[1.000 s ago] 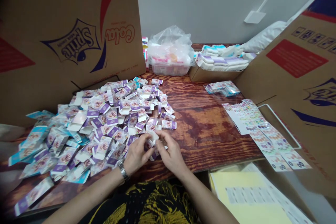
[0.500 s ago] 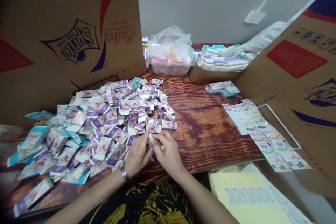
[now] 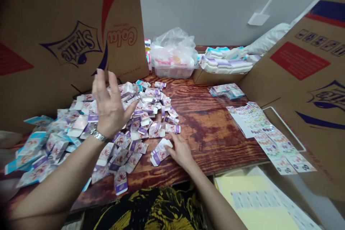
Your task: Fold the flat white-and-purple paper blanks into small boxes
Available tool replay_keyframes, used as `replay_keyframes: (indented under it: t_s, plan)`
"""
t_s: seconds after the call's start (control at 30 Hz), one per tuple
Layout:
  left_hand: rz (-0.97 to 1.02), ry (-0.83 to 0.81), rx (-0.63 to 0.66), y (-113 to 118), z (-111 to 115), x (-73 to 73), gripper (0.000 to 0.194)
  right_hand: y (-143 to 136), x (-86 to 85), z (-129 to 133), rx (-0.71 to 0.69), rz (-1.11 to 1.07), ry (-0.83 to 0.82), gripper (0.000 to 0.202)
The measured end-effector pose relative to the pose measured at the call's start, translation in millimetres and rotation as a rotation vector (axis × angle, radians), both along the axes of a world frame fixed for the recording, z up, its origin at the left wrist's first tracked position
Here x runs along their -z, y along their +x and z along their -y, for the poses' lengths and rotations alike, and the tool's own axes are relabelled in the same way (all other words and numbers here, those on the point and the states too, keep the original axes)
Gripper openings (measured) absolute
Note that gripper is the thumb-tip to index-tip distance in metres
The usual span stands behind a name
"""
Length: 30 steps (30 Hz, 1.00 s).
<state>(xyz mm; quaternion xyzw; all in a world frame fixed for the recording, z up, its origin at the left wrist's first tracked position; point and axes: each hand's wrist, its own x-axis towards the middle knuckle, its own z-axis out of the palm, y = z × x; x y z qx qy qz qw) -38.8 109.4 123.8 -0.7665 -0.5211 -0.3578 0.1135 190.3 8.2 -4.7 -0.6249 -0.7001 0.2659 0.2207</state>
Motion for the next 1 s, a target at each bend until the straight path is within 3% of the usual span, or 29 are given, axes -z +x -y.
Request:
replay_keyframes:
  t_s: [0.03,0.1,0.2,0.33,0.43,0.6,0.83,1.0]
  plan:
    - [-0.001,0.024,0.012,0.2,2.9,-2.3,0.081,-0.6,5.4,2.1,-0.033,0.085,-0.010,0.050]
    - [0.016,0.001,0.075,5.2,19.3,10.3,0.077,-3.9,16.0,7.2,-0.056,0.232,-0.021,0.057]
    - [0.040,-0.152,0.232,18.2,58.3,57.0,0.067,-7.7,28.5,13.6,-0.038,0.340,-0.010,0.061]
    - [-0.011,-0.479,0.401,32.6,101.8,116.2,0.061,-6.5,32.5,15.7,-0.008,0.210,0.051,0.046]
    - [-0.085,-0.567,0.406,38.9,115.1,138.8,0.066,-6.7,24.7,13.9,0.030,0.000,0.080,0.031]
    - [-0.141,-0.587,0.358,46.9,120.0,151.4,0.079,-12.9,6.2,11.9,0.102,-0.237,0.025,0.024]
    - [-0.002,-0.570,0.323,45.7,119.5,147.4,0.064,-24.8,-7.5,8.3,0.171,-0.750,-0.179,0.024]
    - [0.071,-0.561,0.363,38.6,113.4,134.6,0.056,-28.6,-14.7,5.4,0.155,-0.657,-0.089,0.022]
